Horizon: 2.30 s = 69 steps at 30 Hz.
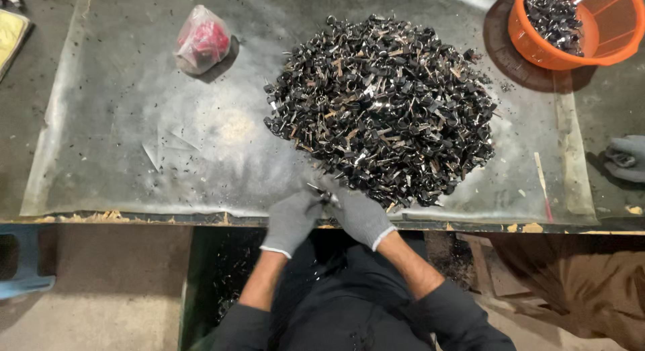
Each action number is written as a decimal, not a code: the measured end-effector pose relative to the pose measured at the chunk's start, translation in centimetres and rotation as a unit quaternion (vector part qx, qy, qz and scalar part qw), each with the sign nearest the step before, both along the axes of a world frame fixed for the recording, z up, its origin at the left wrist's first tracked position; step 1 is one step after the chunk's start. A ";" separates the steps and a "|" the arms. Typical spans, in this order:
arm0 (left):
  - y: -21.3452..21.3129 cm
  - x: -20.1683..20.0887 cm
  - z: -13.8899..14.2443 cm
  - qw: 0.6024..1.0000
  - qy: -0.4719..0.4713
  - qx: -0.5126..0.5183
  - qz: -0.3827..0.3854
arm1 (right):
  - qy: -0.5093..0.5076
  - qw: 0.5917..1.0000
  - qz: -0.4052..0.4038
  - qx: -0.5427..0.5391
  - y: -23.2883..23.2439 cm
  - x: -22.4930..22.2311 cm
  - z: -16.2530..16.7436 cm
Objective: The person, wearing gray gloves, picks small black metal clip-like parts one at a time from a large pile on a metal workbench, briefly handles each piece, and drops selected pieces into a green bin below the table edge. An orange bucket holding more of the same parts sits at the side of the table.
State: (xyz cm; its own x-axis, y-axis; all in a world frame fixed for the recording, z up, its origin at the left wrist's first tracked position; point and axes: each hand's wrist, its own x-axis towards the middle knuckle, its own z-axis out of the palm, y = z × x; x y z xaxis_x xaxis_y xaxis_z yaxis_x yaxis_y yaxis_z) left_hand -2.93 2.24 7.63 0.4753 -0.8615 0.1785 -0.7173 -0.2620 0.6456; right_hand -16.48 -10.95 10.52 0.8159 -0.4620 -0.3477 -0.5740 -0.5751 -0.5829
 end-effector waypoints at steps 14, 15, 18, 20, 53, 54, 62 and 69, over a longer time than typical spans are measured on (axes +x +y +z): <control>-6.8 0.2 0.3 0.987 -0.068 -0.133 0.061 | -0.102 0.992 -0.013 -0.079 0.6 -1.8 -3.2; -6.8 0.2 -0.4 0.990 -0.044 -0.117 0.067 | -0.123 0.989 -0.023 -0.082 0.7 -2.1 -3.1; -6.1 -0.5 -1.4 0.993 0.060 -0.078 0.067 | -0.106 0.989 -0.010 -0.102 0.6 -3.1 -2.9; -5.2 -1.2 -1.9 0.984 0.158 -0.069 0.038 | -0.074 0.994 -0.009 -0.082 0.3 -3.2 -2.8; -3.1 0.0 -3.1 0.997 -0.043 0.067 -0.018 | -0.037 0.991 -0.017 -0.124 0.3 0.2 -3.8; -3.2 0.0 -3.1 0.995 -0.063 0.073 -0.034 | 0.009 0.989 -0.043 -0.139 0.7 0.4 -3.8; -3.1 -0.3 -1.7 0.996 0.032 0.084 0.005 | -0.039 0.998 -0.025 -0.040 -1.0 -0.6 -2.5; -3.1 -0.3 -2.7 0.998 -0.024 0.023 -0.051 | 0.029 0.989 -0.073 -0.128 0.4 0.2 -3.2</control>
